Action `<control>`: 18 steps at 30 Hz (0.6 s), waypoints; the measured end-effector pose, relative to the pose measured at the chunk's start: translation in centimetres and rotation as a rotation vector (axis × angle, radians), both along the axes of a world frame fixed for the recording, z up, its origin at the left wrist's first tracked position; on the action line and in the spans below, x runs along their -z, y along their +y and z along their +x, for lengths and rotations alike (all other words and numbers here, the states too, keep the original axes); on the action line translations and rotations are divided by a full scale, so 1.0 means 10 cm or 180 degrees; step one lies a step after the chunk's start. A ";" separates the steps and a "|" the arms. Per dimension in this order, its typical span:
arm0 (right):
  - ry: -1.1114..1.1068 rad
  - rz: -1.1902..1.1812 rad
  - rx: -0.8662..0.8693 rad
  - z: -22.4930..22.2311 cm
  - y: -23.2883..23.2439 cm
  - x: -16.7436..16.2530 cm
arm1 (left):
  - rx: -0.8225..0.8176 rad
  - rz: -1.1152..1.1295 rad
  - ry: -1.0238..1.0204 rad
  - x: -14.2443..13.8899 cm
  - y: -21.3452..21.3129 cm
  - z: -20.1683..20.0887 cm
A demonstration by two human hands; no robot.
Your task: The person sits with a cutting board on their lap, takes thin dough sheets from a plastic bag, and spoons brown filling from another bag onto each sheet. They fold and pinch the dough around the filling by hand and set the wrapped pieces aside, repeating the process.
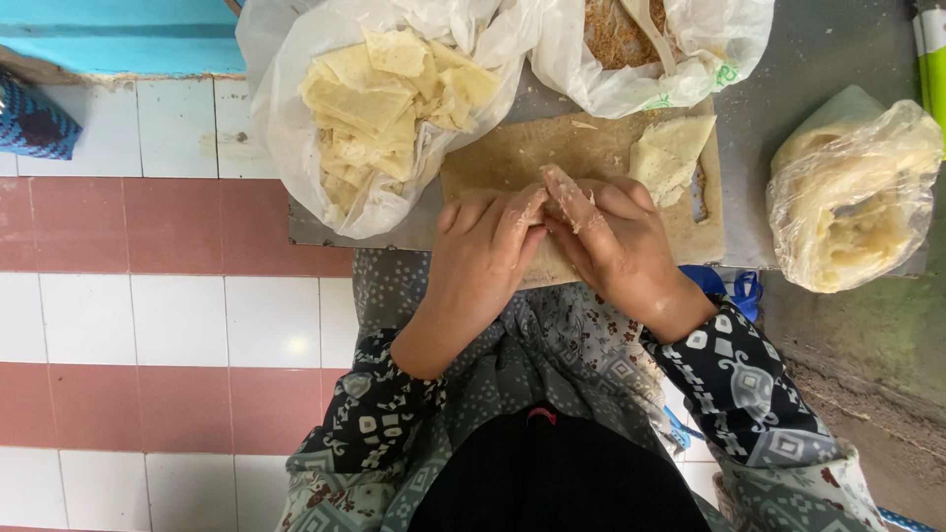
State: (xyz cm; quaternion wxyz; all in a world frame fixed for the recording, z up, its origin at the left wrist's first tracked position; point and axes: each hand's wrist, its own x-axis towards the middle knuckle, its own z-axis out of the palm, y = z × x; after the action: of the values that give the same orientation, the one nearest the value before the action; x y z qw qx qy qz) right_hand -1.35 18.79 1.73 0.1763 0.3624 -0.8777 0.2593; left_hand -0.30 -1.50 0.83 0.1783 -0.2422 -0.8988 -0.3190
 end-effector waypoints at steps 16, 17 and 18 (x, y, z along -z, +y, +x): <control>0.0056 0.0741 0.0342 -0.05 -0.06 -0.06 | -0.0877 0.0827 0.0198 -0.01 -0.51 -0.13; -0.0035 0.0732 0.0442 -0.08 -0.06 -0.07 | -0.0988 0.1007 0.0201 -0.05 -0.56 -0.15; -0.0119 0.0724 0.0537 -0.10 -0.06 -0.08 | -0.1096 0.1191 0.0208 -0.09 -0.61 -0.16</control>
State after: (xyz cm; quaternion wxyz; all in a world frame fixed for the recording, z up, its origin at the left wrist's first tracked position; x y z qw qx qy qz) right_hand -2.38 18.20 2.56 0.1388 0.3001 -0.9319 0.1491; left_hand -1.90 -7.57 1.76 0.3006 -0.0586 -0.8458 -0.4368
